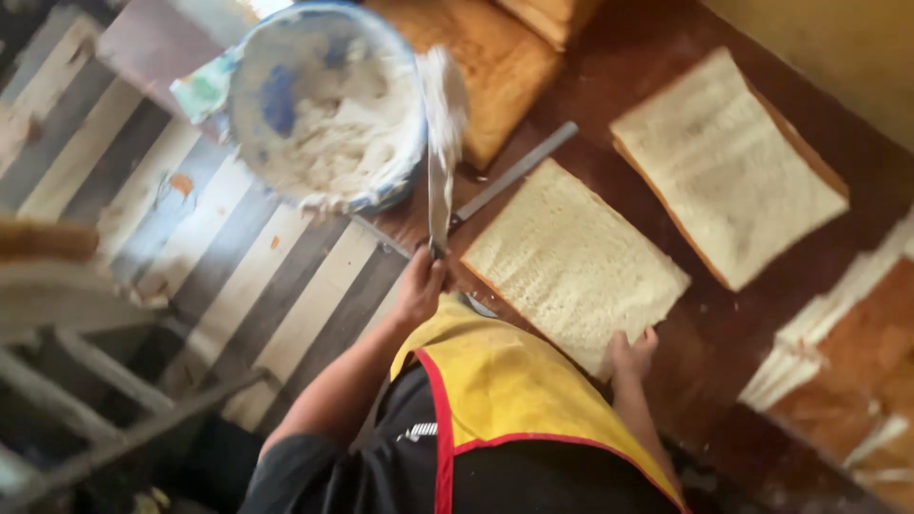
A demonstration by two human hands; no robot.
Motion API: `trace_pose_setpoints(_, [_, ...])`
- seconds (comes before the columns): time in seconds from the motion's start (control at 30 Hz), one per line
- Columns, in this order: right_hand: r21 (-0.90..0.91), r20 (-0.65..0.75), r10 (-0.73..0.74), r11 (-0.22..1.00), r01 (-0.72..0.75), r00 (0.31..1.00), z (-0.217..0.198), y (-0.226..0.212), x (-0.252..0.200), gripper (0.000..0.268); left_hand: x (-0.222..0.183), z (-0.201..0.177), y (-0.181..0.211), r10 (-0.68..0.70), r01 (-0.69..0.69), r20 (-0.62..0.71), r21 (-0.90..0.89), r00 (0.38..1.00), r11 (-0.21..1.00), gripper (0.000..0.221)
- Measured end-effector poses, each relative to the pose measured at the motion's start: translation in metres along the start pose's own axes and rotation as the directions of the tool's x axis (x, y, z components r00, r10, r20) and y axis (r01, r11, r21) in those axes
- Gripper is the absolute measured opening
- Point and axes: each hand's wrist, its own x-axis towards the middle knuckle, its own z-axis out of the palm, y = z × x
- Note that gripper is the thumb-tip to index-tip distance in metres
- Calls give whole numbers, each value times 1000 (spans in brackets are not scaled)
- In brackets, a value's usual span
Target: Spreading filling onto a large sheet of bread and then layering another sheet on top.
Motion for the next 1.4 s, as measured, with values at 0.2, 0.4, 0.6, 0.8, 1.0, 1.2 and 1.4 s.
trace_pose_setpoints(0.2, [-252, 66, -40, 966, 55, 997, -16, -62, -30, 105, -6, 0, -31, 234, -306, 224, 380, 946, 873, 47])
trace_pose_setpoints(0.4, [-338, 157, -142, 922, 189, 977, -6, -83, -40, 97, 26, 39, -37, -80, -516, 534, 839, 842, 170, 63])
trace_pose_setpoints(0.6, [-161, 222, -223, 952, 262, 949, -11, -49, -18, 92, 23, -60, -34, -407, -356, 325, 934, 854, -1, 55])
trace_pose_setpoints(0.8, [-100, 287, -270, 946, 309, 919, -24, -50, -18, 94, 17, -135, -25, -366, -136, 285, 914, 886, 382, 34])
trace_pose_setpoints(1.0, [-160, 232, -167, 965, 207, 958, -24, -72, -29, 91, 39, -33, -95, -624, 530, 353, 333, 697, 780, 33])
trace_pose_setpoints(1.2, [-226, 263, -220, 932, 282, 939, -15, -43, -9, 92, 48, -140, -199, -137, -436, 652, 633, 745, 639, 23])
trace_pose_setpoints(1.4, [-289, 278, -36, 950, 119, 960, -27, -76, -27, 96, 2, -189, -4, -633, 327, 73, 808, 771, 491, 28])
